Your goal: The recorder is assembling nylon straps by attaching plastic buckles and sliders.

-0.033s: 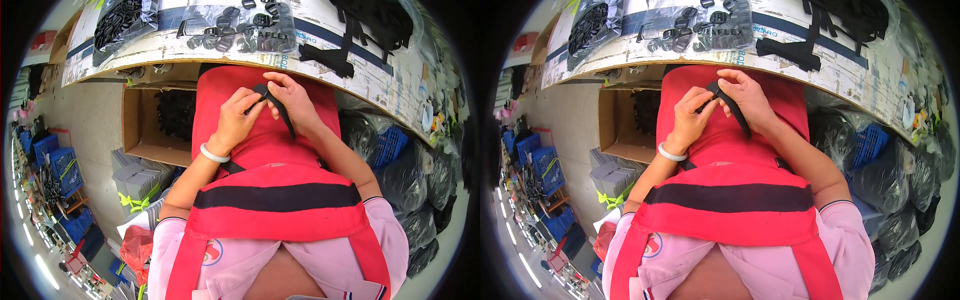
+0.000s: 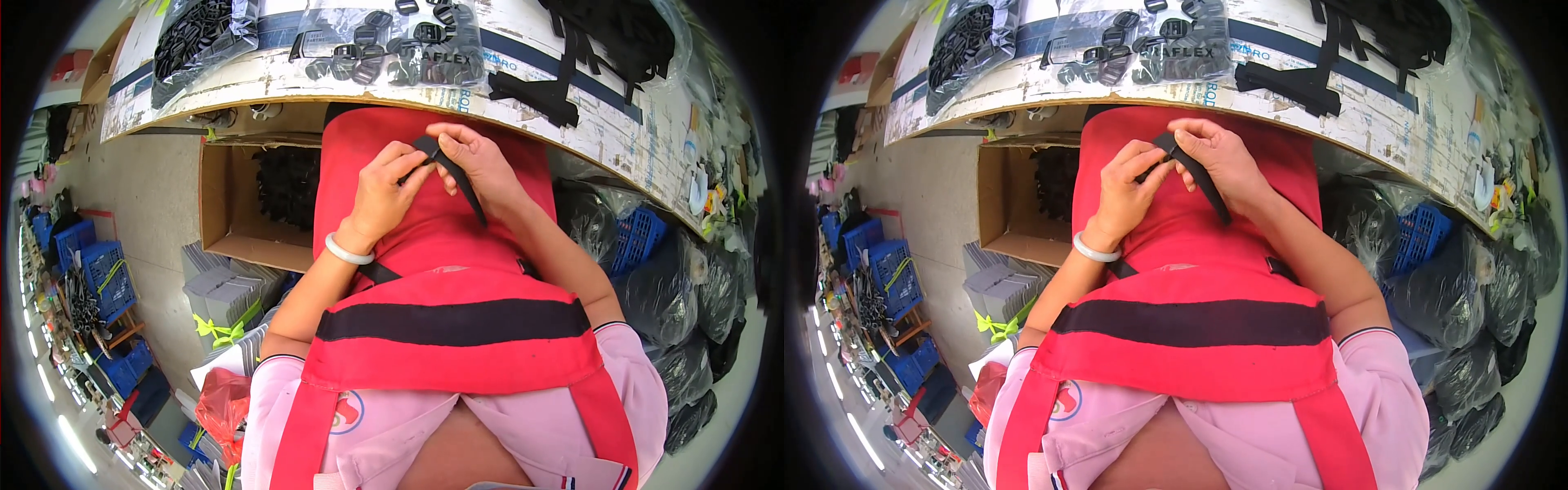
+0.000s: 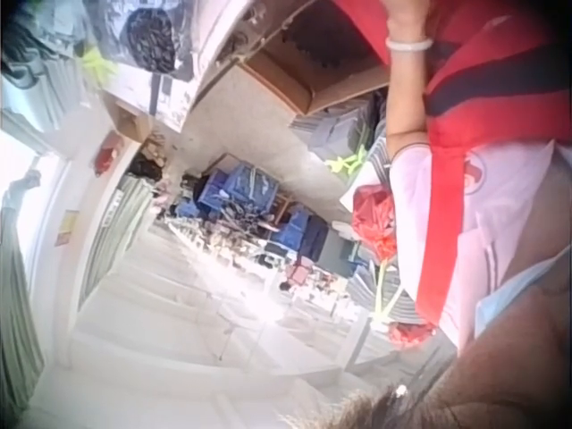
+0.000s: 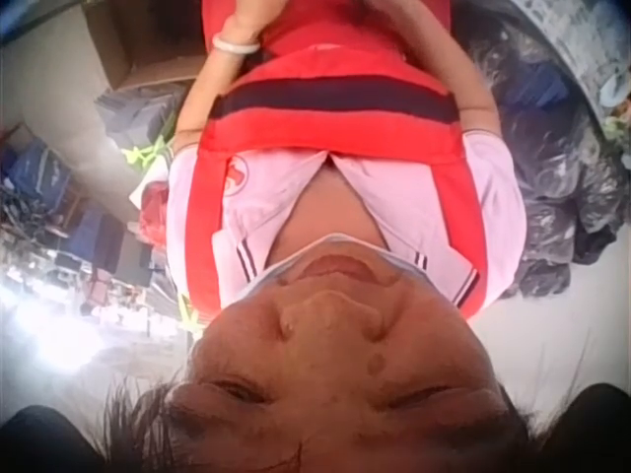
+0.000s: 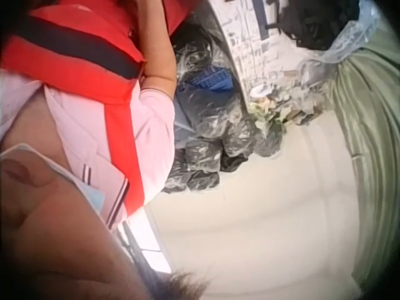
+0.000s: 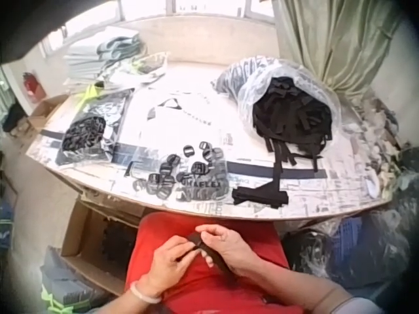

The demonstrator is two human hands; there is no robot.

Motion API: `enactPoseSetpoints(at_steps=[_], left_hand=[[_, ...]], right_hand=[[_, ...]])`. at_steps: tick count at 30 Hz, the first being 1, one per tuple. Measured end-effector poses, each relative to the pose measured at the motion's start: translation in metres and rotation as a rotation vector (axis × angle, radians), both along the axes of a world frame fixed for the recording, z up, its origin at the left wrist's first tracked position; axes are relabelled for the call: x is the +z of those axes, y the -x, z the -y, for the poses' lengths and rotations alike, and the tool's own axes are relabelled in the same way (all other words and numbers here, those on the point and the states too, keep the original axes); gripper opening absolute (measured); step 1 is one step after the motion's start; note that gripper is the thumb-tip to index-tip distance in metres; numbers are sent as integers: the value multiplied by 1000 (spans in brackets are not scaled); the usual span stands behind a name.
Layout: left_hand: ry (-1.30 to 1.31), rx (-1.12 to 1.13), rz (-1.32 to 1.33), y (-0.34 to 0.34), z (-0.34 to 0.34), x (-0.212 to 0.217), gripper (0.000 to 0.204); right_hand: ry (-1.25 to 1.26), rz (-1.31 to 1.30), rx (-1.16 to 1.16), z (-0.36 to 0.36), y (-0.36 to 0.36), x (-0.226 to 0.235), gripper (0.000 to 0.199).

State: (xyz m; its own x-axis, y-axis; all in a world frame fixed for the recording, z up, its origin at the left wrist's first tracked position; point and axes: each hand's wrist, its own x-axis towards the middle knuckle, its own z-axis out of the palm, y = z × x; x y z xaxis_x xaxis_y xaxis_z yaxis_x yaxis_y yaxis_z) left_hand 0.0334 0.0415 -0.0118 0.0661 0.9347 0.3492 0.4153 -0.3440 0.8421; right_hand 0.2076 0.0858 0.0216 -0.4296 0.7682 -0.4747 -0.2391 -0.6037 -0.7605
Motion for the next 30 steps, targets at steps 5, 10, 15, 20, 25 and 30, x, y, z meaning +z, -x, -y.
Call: enactPoseSetpoints(at_steps=[5,10,15,20,25,30], left_hand=[[773,-7,696,10,3,14,14],[1018,40,1074,10,4,9,21],[932,100,972,7,4,15,23],[777,201,902,1,1,18,19],[740,190,861,-2,5,12,18],[765,198,835,1,7,8,16]], right_hand=[[-10,35,105,-3,-7,-3,26],[-373,157,161,7,-1,-15,22],[-556,131,-47,17,-1,8,13],[-269,218,72,8,-4,31,10],[-98,252,131,14,-8,13,15],[-104,238,139,12,-5,8,18]])
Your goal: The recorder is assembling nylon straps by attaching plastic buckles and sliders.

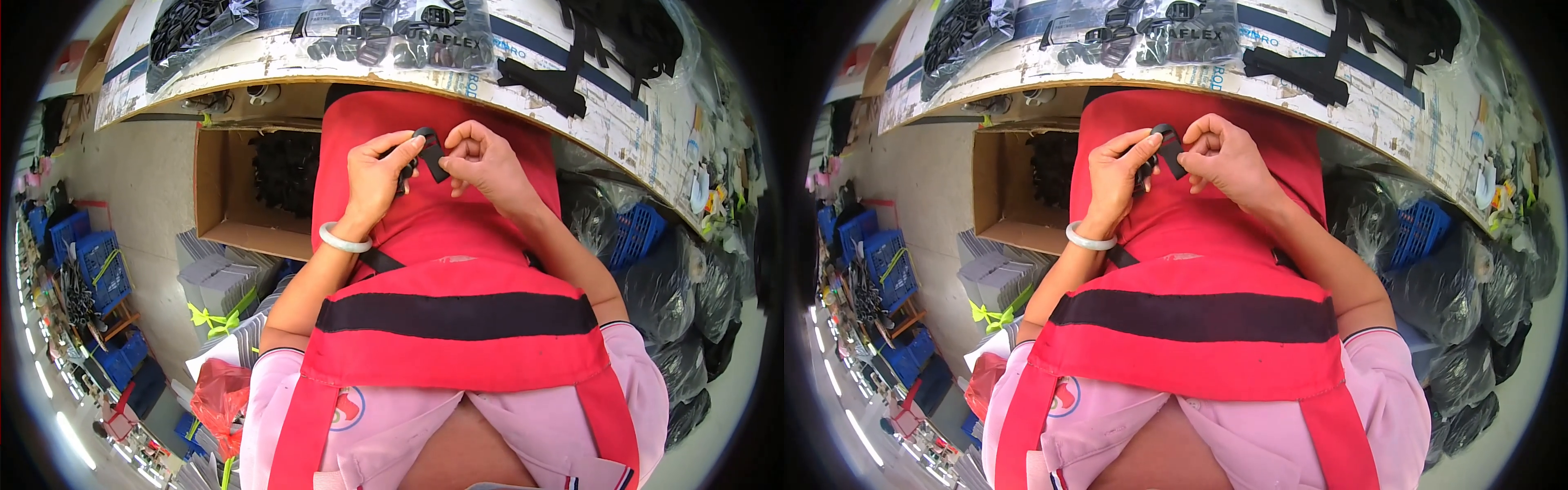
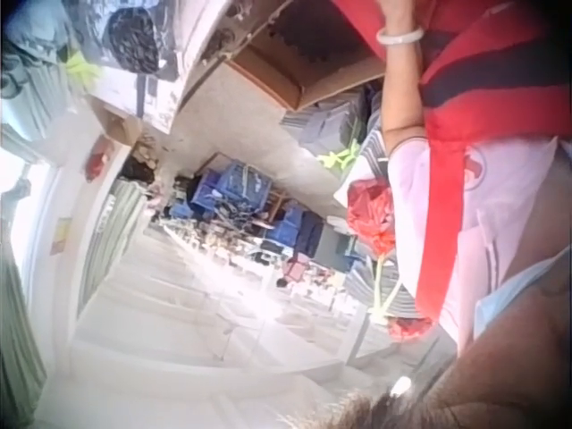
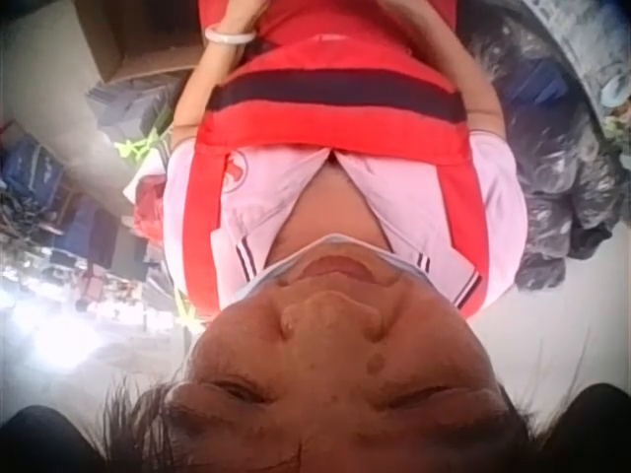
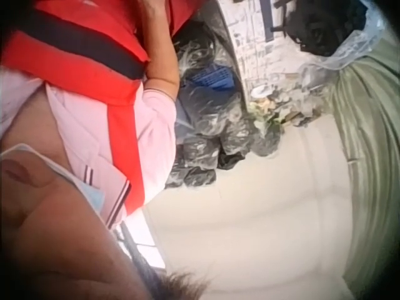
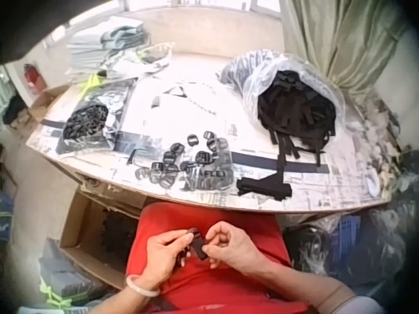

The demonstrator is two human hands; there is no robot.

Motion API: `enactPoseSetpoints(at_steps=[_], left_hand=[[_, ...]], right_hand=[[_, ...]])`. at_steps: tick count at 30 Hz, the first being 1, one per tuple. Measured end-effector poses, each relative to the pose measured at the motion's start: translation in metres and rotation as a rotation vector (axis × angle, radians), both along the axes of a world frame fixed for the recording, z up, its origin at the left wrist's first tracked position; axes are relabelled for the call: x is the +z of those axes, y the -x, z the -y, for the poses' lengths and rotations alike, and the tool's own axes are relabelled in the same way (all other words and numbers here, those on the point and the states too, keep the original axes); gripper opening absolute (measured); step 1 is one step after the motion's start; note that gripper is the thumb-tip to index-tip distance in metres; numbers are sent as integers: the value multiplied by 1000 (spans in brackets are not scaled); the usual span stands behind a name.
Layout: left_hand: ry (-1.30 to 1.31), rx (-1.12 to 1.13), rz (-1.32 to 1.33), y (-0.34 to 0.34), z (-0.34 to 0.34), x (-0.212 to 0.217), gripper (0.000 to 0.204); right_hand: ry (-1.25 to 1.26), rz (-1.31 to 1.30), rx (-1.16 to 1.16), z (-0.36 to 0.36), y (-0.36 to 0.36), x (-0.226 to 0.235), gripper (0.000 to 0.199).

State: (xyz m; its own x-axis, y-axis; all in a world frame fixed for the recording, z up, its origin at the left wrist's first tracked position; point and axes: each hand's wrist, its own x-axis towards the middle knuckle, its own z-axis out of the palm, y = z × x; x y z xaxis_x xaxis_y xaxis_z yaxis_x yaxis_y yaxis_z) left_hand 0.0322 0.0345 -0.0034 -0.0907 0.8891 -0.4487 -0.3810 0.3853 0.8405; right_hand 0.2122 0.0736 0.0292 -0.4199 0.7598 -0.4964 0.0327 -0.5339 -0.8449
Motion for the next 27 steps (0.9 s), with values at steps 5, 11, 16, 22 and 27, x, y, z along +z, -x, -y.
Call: enactPoseSetpoints(at_steps=[5,11,16,22,27], left_hand=[[-531,-110,-422,2,2,-1,15],[-624,-237,-474,17,10,17,19],[-718,-327,-499,24,23,37,22],[-793,-387,-543,26,29,51,23],[-821,-362,-557,25,32,48,21]], right_hand=[[-8,-106,-100,2,8,-2,20],[216,-210,105,-8,-7,-3,19],[43,-177,216,-3,-8,5,14],[-44,-154,161,-9,-3,19,13],[-100,-145,135,-5,-3,17,14]])
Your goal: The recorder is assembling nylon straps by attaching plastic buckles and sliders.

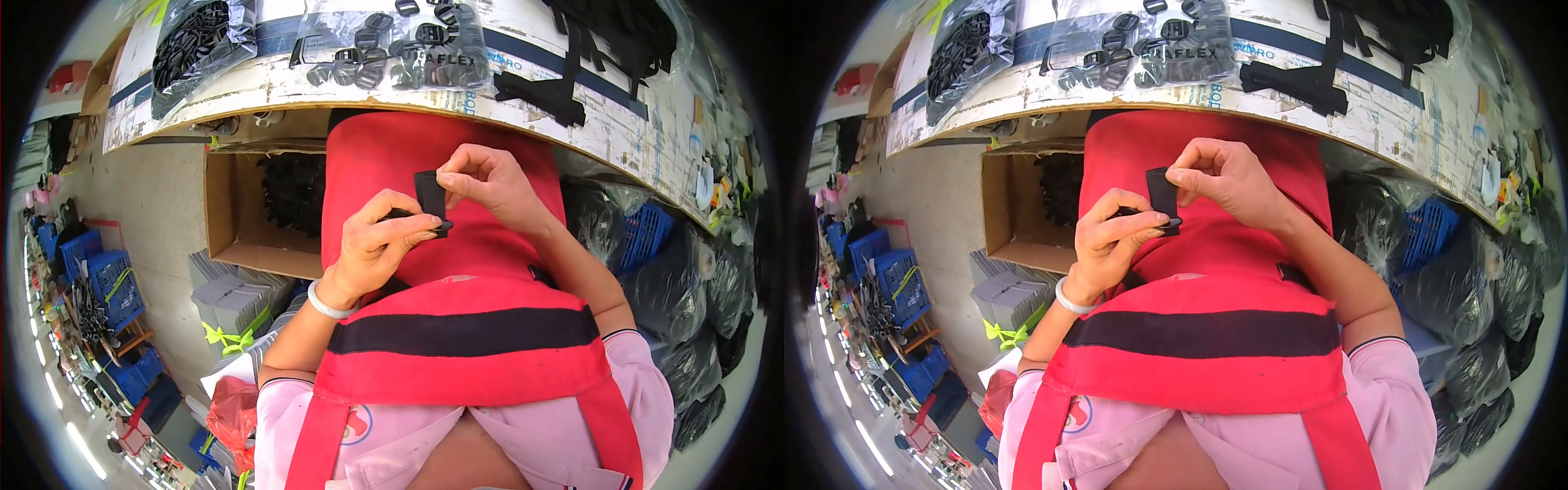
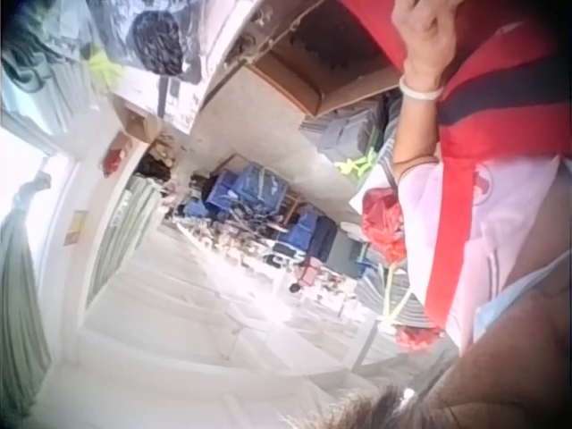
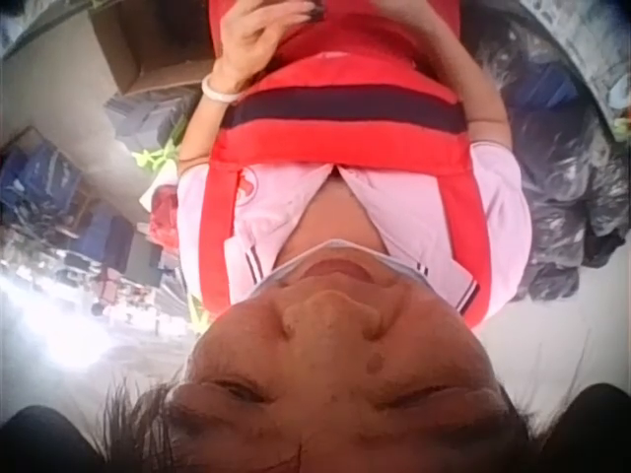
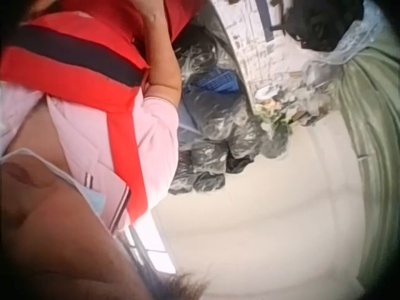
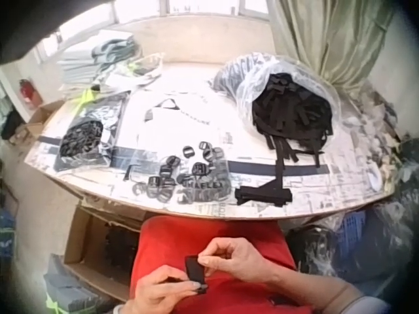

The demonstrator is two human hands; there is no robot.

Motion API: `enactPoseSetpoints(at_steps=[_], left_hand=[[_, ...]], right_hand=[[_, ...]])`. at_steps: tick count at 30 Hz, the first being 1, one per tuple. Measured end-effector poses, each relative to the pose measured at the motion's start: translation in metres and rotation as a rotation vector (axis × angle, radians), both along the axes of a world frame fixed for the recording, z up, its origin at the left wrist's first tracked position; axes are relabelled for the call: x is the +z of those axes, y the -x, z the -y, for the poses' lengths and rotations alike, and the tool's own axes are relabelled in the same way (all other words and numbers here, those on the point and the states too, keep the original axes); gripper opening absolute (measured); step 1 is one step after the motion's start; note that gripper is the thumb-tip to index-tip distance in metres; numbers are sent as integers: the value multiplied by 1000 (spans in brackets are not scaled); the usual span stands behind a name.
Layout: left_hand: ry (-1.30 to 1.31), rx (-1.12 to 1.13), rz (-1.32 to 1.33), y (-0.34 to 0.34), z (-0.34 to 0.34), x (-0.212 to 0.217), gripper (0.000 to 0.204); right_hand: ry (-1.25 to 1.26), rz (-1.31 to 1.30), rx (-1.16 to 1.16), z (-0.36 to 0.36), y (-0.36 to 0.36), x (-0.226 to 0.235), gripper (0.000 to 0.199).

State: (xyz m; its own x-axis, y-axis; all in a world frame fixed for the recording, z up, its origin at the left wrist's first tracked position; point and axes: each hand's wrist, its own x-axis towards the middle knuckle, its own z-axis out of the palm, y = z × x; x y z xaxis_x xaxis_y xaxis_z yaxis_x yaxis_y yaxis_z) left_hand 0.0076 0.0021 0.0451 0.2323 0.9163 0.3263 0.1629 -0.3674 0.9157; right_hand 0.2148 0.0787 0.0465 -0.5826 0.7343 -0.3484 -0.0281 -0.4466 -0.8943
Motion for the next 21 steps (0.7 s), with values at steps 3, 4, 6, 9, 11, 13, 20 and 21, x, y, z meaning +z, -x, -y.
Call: enactPoseSetpoints(at_steps=[3,4,6,9,11,13,20,21], left_hand=[[1,-2,4,2,2,-2,22],[13,-2,8,2,3,-3,22],[26,4,14,2,5,-4,22],[81,-31,33,1,7,-4,23],[105,-17,72,-1,8,-5,23],[117,-13,97,-1,9,-7,24],[116,-14,94,1,10,-8,24],[116,-14,96,0,10,-8,24]], right_hand=[[-29,-6,14,1,1,-2,13],[-28,-5,20,2,2,-1,13],[-24,27,4,2,4,1,11],[17,-7,-28,1,9,-1,11],[18,-2,-52,2,12,-1,12],[20,2,-77,2,14,0,12],[-123,60,-58,1,13,4,13],[-137,62,-59,1,13,4,14]])
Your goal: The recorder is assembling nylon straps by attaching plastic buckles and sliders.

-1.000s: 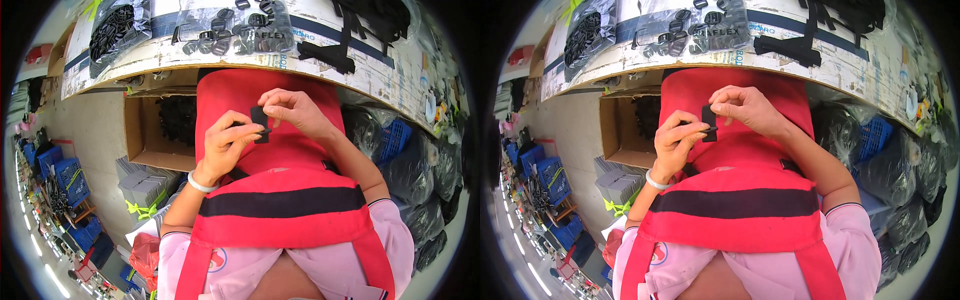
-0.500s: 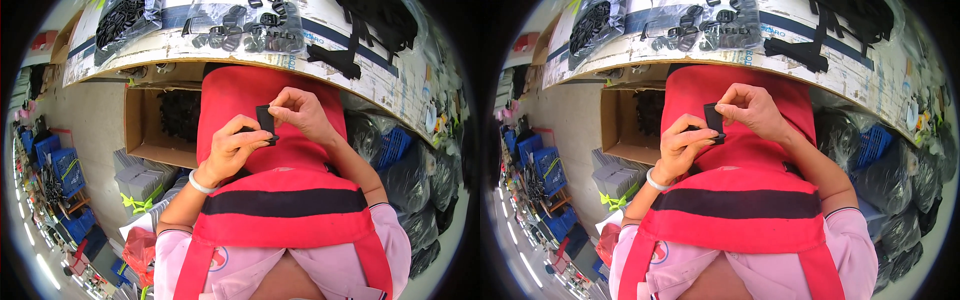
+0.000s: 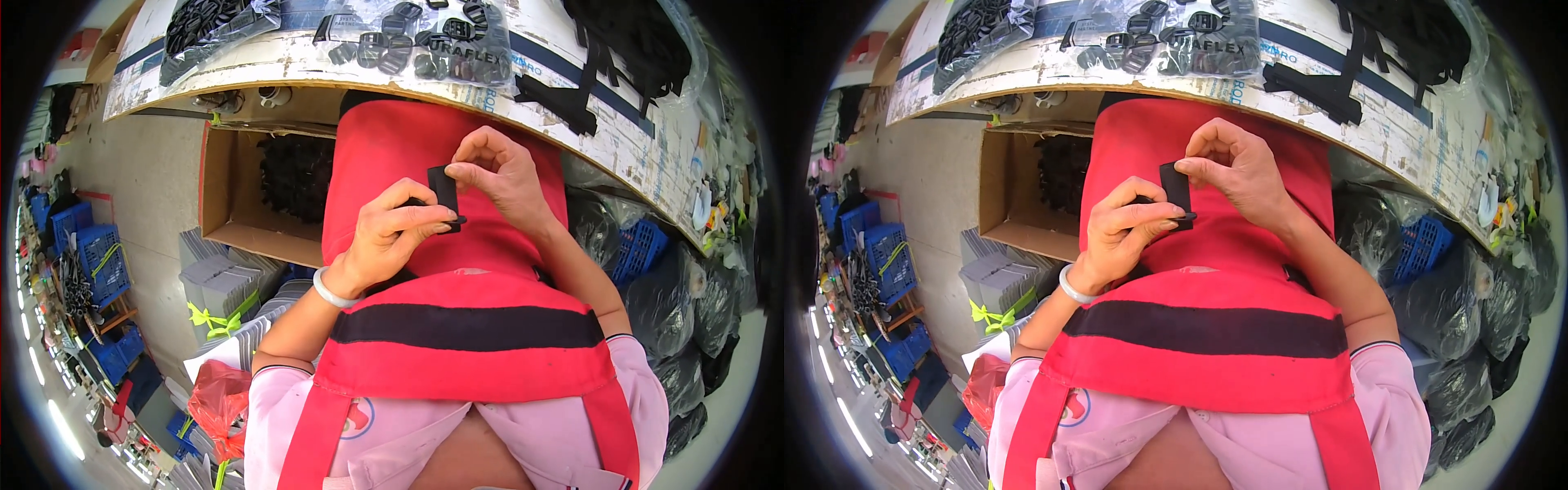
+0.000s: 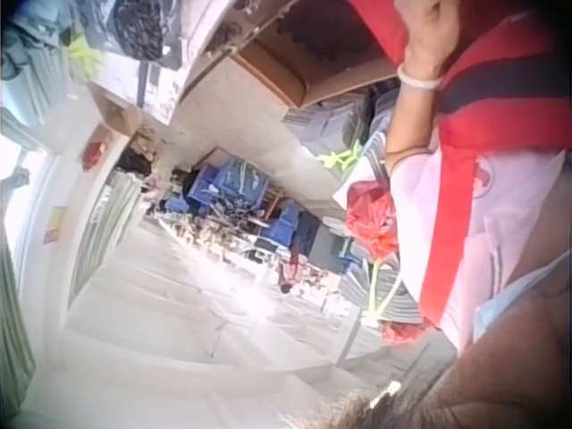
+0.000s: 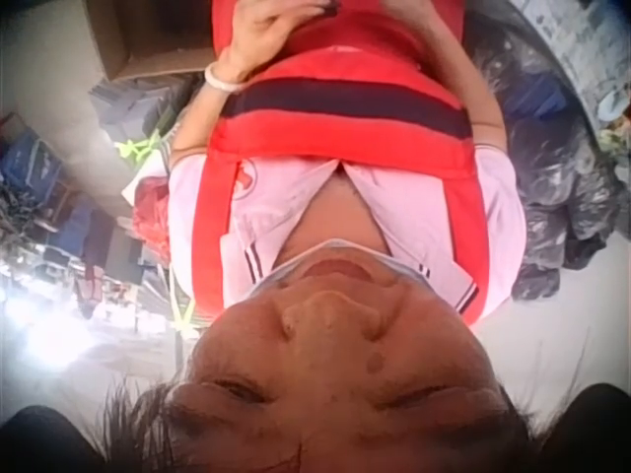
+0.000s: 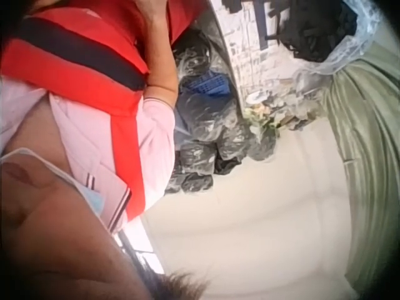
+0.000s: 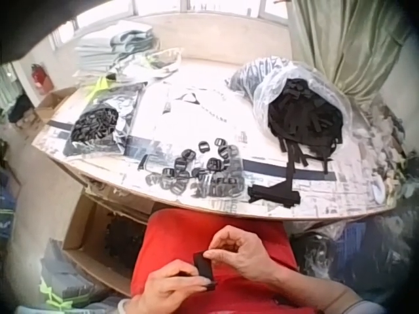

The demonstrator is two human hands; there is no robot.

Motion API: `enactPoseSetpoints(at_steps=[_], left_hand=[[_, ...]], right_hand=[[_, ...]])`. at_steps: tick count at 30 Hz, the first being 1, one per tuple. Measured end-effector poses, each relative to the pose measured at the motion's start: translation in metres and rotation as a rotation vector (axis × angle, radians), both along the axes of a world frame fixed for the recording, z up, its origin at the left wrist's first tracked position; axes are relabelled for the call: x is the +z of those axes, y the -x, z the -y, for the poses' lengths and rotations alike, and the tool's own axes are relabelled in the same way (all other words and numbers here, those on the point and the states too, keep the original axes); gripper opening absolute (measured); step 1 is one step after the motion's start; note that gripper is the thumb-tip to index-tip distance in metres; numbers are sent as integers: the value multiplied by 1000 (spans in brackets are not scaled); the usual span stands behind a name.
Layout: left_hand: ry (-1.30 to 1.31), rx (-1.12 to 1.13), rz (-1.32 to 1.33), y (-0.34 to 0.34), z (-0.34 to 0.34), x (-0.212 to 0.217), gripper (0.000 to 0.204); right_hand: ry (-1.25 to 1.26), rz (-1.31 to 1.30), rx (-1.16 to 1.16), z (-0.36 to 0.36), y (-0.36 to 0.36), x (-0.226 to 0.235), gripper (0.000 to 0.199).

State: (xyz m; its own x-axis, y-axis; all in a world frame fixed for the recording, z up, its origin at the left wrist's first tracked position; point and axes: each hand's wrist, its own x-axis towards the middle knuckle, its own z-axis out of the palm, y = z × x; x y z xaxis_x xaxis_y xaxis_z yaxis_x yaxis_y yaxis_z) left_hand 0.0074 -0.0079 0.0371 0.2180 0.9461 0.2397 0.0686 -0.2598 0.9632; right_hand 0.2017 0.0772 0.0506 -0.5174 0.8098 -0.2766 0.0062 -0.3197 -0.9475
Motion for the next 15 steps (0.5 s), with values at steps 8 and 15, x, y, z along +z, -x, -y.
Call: enactPoseSetpoints(at_steps=[8,15], left_hand=[[-16,-28,13,-3,1,1,24],[-11,19,14,-3,10,9,18]], right_hand=[[-44,36,-22,0,0,-2,14],[89,38,104,-2,3,-7,14]])
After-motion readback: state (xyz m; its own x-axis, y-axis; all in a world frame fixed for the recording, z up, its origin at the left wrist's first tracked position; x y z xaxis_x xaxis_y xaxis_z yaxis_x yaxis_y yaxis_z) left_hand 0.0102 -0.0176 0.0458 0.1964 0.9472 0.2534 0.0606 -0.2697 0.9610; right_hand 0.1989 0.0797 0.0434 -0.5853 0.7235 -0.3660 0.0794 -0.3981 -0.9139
